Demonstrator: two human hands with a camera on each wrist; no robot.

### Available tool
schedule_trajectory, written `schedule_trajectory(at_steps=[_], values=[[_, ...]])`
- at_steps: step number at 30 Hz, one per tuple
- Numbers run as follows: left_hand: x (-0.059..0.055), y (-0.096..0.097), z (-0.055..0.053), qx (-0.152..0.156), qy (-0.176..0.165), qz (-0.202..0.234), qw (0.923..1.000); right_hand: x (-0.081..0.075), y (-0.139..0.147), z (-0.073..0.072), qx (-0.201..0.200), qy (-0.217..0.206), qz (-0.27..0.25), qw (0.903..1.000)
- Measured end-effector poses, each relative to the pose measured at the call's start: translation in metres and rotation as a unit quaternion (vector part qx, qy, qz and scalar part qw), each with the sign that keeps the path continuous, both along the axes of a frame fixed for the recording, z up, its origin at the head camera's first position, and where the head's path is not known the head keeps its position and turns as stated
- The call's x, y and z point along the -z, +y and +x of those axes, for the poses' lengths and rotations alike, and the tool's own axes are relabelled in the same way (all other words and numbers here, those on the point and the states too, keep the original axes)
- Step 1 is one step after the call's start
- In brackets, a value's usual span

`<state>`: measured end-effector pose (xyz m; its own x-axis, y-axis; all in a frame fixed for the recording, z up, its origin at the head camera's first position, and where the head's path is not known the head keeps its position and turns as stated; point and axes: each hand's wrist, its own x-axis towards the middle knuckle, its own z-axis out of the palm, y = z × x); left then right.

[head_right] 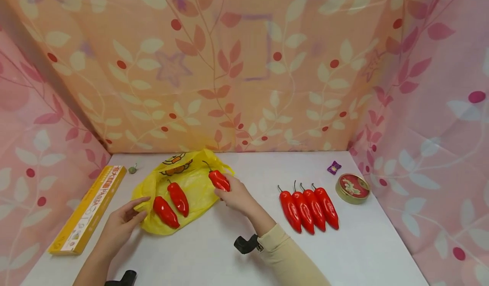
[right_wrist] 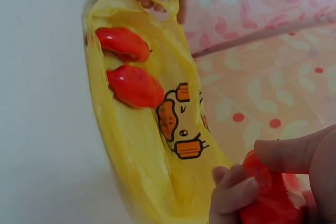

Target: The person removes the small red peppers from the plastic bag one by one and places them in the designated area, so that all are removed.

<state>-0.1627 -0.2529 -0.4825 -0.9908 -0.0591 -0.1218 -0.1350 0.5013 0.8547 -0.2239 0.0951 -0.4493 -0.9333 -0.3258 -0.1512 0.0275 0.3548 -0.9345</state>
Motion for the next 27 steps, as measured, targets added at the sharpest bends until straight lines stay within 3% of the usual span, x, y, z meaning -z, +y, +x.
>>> schedule_trajectory(at_steps=[8,13,17,22,24,27], values=[[-0.002,-0.001,-0.001,-0.002,0.000,-0.002,1.0000,-0.005,0.024,0.010,0.046,-0.029,-0.008,0.9985],[-0.002,-0.003,-0.002,-0.002,-0.003,-0.004,1.0000,-0.001,0.038,0.016,0.068,-0.046,0.029,0.9962],[-0.001,-0.003,-0.002,0.000,0.002,0.000,1.0000,0.003,0.051,0.021,0.109,-0.004,0.082,0.9906],[0.002,-0.004,-0.001,0.003,0.000,0.000,1.0000,0.007,0.071,0.027,0.168,0.060,0.147,0.9728],[0.003,-0.004,0.000,0.002,0.000,-0.001,1.0000,0.008,0.079,0.028,0.177,0.070,0.152,0.9699],[0.003,-0.005,-0.001,0.000,0.003,-0.001,1.0000,0.009,0.091,0.027,0.179,0.073,0.114,0.9745]])
